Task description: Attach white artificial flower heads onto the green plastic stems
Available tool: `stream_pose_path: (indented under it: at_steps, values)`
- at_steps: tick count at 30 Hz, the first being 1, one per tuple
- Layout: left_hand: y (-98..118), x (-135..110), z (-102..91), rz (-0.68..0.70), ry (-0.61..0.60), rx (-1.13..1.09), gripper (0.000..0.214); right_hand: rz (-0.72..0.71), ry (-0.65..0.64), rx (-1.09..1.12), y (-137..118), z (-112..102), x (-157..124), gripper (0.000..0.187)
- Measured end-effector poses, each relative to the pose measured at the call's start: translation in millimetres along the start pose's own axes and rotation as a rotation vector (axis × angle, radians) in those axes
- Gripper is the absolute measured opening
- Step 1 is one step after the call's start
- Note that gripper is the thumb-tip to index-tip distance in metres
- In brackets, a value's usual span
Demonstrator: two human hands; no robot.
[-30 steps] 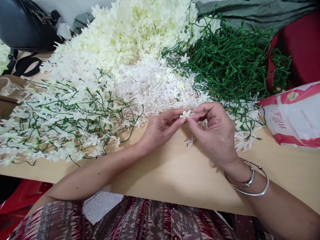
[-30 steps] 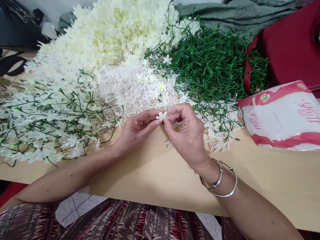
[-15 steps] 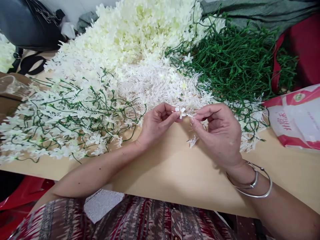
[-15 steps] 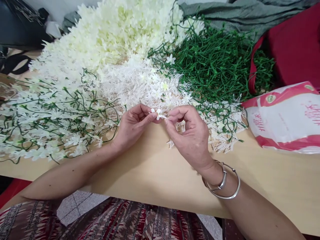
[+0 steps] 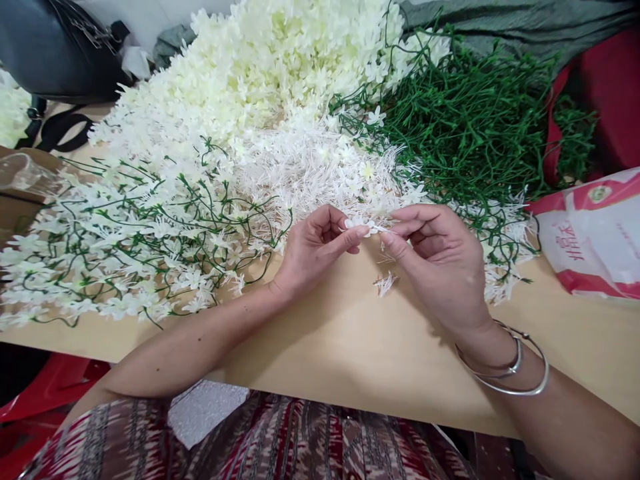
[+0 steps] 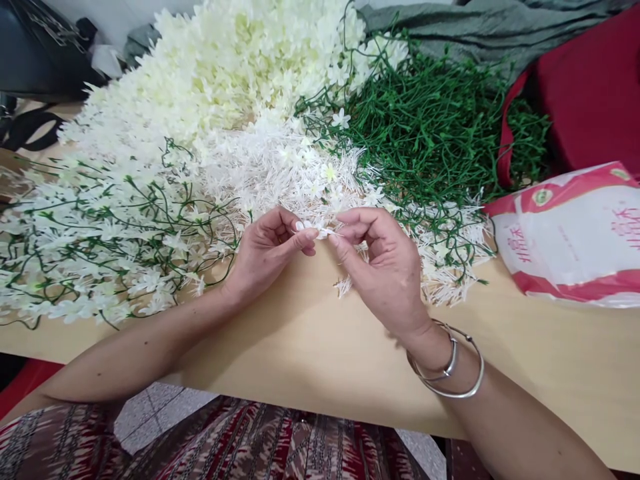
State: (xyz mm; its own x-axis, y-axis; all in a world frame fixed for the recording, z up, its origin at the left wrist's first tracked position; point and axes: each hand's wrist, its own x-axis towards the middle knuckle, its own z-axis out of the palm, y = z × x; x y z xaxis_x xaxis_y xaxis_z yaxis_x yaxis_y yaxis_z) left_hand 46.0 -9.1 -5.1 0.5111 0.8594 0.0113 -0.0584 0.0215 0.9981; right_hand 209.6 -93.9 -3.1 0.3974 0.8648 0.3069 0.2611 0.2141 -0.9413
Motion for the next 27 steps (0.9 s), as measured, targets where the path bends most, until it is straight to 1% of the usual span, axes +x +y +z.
stream_pose_path:
  at_steps: [4, 6, 8, 11, 14, 18, 20, 24, 27]
  values:
    - [1, -1, 1.8, 0.055, -0.004, 0.017, 0.047, 0.141, -0.066, 0.126, -4, -2, 3, 0.030]
    - [2, -1, 1.4, 0.084, 0.015, 0.015, 0.046, 0.180, -0.076, 0.159, -4, -2, 3, 0.029]
    - [2, 0, 0.1, 0.096, 0.028, 0.006, 0.045, 0.172, -0.066, 0.163, -3, -2, 3, 0.021]
    - [1, 1, -2.3, 0.107, 0.013, 0.029, 0.042, 0.127, -0.048, 0.138, -1, -1, 2, 0.012]
    - [-1, 2, -3.4, 0.145, -0.013, 0.072, 0.033, 0.111, -0.055, 0.125, 2, -1, 1, 0.011]
    - [-2, 3, -3.7, 0.257, 0.029, 0.152, 0.030, 0.105, -0.048, 0.116, 4, -1, 1, 0.012]
    - [0, 3, -4.0, 0.237, 0.032, 0.170, 0.028, 0.091, -0.038, 0.091, 5, -1, 1, 0.011]
    - [3, 0, -3.9, 0.134, -0.029, 0.151, 0.026, 0.093, -0.029, 0.090, 6, -1, 2, 0.012]
    - [4, -2, -3.0, 0.150, -0.049, 0.170, 0.023, 0.093, -0.031, 0.122, 5, -1, 3, 0.013]
